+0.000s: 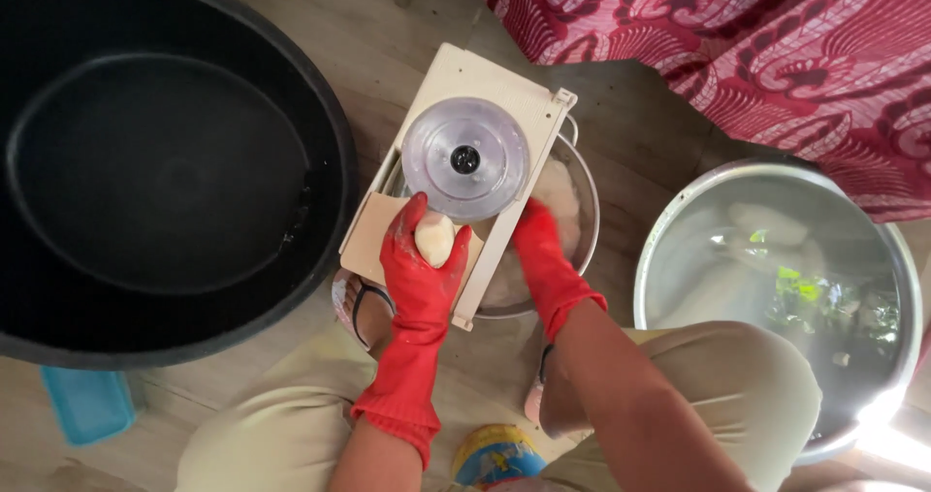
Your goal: A person wearing red gloves uses a manual slicer to process white vegetables into thin slices.
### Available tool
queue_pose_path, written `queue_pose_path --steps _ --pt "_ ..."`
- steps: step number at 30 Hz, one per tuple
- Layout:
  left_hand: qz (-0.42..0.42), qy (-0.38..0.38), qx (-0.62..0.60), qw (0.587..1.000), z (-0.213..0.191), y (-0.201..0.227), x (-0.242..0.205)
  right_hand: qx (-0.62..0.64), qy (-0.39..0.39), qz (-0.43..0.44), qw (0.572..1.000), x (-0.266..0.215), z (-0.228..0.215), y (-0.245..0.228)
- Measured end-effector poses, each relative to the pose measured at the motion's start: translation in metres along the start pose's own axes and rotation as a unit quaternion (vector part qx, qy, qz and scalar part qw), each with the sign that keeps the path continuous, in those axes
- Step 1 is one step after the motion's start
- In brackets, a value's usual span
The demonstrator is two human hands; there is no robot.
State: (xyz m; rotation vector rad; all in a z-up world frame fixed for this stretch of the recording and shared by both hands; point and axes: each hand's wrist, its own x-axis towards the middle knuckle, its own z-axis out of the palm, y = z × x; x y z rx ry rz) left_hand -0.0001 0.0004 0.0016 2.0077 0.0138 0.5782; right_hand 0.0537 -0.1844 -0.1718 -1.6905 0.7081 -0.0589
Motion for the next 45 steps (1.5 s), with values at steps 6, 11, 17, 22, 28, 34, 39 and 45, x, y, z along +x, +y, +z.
queue_pose_path --steps 6,11,17,22,28,34,39,45 --pt "-0.018 -0.006 -0.019 1.0 0.002 -0.003 -0.002 0.032 -0.012 0.054 0.998 -0.024 -0.016 -0.025" --pt "-0.02 -0.014 -0.008 1.0 -0.001 -0.001 -0.001 0.059 -0.034 0.09 0.994 -0.035 -0.02 -0.047" --pt "-0.018 -0.011 -0.011 1.0 -0.002 0.002 0.001 0.089 -0.064 0.131 0.985 -0.029 -0.01 -0.053" --pt "-0.013 -0.006 -0.018 1.0 -0.002 0.003 0.002 0.11 -0.081 0.162 0.977 -0.029 -0.021 -0.049" --pt "-0.005 -0.017 -0.01 1.0 -0.004 0.007 -0.001 0.141 -0.082 0.202 0.966 -0.037 -0.059 -0.044" --pt "-0.001 0.011 -0.018 1.0 -0.001 0.003 -0.002 0.026 -0.014 0.203 0.979 -0.004 -0.055 0.008" --pt "0.027 0.022 -0.008 0.999 -0.001 0.001 -0.003 0.154 -0.039 0.205 0.966 -0.047 -0.065 -0.036" --pt "0.038 0.034 -0.018 0.999 -0.001 0.0 -0.002 0.218 -0.028 0.172 0.96 -0.043 -0.076 -0.014"
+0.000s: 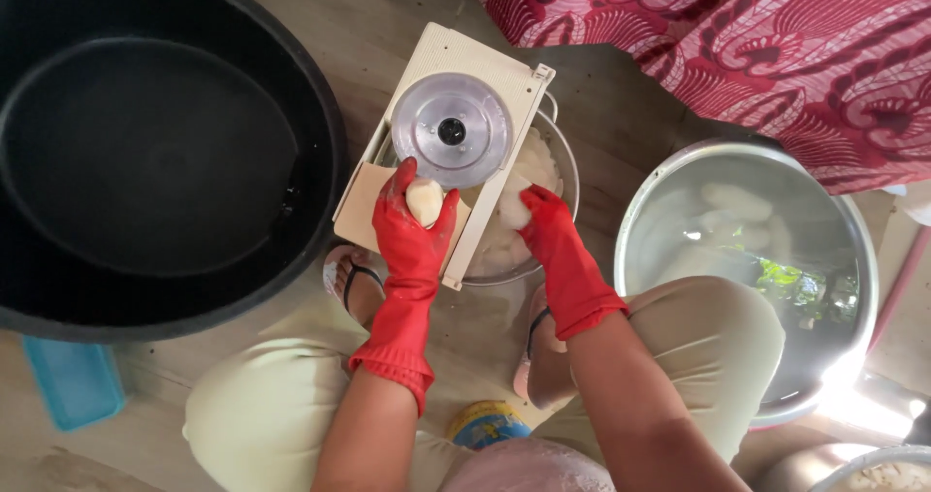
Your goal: A person wearing red gloves uses a manual slicer to process white vegetables into thin slices.
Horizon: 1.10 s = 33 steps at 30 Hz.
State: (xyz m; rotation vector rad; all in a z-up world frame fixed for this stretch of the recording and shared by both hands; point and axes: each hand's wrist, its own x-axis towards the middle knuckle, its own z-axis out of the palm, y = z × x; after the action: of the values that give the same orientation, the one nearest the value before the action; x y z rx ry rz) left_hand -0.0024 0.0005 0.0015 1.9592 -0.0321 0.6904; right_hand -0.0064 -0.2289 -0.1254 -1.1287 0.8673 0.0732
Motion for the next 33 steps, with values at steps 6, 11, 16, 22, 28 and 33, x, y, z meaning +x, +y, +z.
queue_pose_path --steps 6,11,16,22,28,33 --pt "0.003 0.01 -0.002 1.0 0.0 -0.001 -0.002 -0.005 -0.02 -0.032 0.999 -0.044 0.021 -0.024" --pt "-0.002 -0.004 -0.004 1.0 -0.003 0.001 0.0 -0.258 0.066 -0.064 0.962 -0.031 0.017 -0.01" --pt "-0.012 -0.01 -0.017 1.0 -0.008 0.003 0.004 -0.048 -0.031 -0.021 0.998 -0.096 0.069 -0.019" --pt "0.001 -0.09 -0.109 0.99 -0.013 -0.005 0.01 -0.056 -0.101 0.004 0.993 -0.121 0.087 -0.02" --pt "-0.042 -0.164 -0.203 0.965 -0.013 0.004 -0.008 -0.165 -0.106 0.015 0.98 -0.121 0.038 -0.049" --pt "-0.018 -0.187 -0.165 0.968 -0.001 0.017 -0.023 -0.163 -0.062 -0.054 0.983 -0.116 0.035 -0.048"
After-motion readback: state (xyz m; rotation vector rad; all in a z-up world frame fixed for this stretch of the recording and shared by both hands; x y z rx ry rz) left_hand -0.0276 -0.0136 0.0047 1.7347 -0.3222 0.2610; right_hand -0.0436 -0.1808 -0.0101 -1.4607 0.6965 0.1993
